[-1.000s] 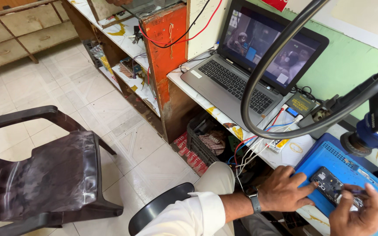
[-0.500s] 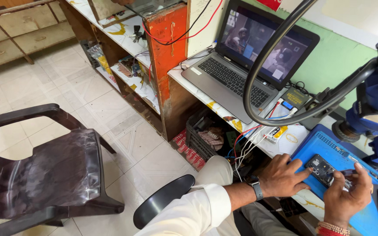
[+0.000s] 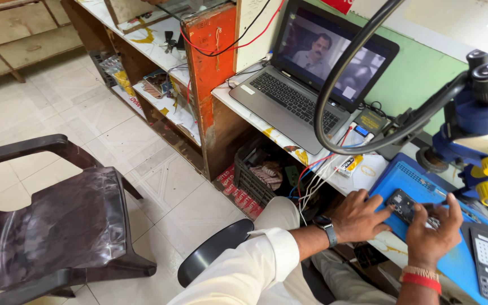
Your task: The person pries open a smartphone at a repair workbench, separating the back cover from the body with a pry tool. They apply liquid from a yellow bottle onto the phone, set the cover aside, and work on the exposed internal components with a small hand tool, manipulating parts on the blue mat.
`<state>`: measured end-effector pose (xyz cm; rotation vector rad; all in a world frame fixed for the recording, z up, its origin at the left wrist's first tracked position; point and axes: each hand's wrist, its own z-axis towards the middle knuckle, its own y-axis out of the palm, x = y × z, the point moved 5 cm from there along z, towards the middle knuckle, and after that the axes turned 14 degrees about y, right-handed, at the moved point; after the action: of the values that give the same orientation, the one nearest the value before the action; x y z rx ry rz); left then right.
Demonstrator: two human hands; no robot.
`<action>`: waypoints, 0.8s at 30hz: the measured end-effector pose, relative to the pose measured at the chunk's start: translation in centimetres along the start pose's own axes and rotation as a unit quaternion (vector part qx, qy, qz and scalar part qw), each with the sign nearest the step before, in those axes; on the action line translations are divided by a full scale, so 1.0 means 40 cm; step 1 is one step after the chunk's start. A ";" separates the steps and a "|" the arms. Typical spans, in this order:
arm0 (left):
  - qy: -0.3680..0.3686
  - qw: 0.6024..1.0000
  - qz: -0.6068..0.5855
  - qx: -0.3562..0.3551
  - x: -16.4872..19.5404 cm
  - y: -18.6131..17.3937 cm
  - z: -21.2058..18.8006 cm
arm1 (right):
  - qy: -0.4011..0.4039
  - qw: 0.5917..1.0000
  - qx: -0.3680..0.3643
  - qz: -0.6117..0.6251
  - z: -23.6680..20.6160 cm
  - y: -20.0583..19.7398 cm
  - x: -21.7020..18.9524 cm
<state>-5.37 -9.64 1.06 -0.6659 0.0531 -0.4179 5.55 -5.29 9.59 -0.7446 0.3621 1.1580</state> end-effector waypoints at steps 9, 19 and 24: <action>-0.012 0.999 -0.011 -0.036 0.046 -0.099 0.018 | 0.014 0.999 -0.016 -0.032 -0.027 -0.037 -0.173; -0.030 0.999 0.035 0.013 0.078 -0.111 -0.029 | 0.016 0.998 -0.018 -0.052 -0.086 -0.039 -0.240; -0.001 0.998 0.019 0.068 0.053 -0.114 -0.035 | -0.021 0.997 0.001 -0.071 -0.074 -0.016 -0.219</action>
<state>-5.30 -14.53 2.90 -0.5307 0.0349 -0.3808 3.16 -13.53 13.08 -0.7325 0.2710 1.0379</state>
